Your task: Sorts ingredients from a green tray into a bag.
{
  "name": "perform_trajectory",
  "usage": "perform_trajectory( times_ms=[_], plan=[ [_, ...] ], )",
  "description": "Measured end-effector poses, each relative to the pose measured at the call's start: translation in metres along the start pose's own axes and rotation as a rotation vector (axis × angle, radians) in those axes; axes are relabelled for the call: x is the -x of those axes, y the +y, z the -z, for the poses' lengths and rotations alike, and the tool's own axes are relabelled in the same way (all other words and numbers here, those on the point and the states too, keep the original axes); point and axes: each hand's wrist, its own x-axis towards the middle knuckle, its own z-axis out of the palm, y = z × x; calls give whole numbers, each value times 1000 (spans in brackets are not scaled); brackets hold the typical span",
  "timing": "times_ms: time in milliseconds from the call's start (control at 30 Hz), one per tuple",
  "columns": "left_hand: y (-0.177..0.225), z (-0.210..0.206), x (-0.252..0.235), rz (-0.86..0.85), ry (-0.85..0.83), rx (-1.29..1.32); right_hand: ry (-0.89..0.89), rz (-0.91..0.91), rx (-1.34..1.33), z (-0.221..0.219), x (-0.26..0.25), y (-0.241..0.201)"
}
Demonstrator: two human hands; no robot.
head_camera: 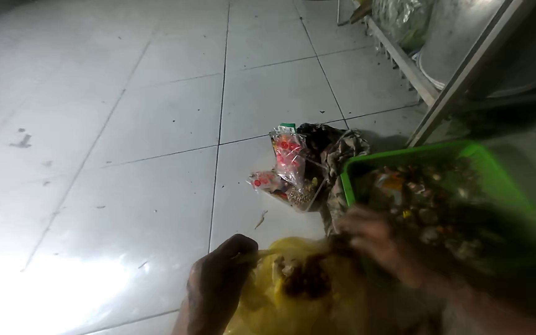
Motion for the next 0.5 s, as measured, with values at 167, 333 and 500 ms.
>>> perform_trajectory(
  times_ms=[167, 333, 500],
  plan=[
    [8, 3, 0, 37, -44, -16, 10, -582, 216, 67, 0, 68],
    [10, 0, -2, 46, -84, -38, -52, -739, 264, 94, 12, 118],
    [-1, -1, 0, 15, -61, -23, -1, -844, 259, 136, 32, 123]
  ],
)
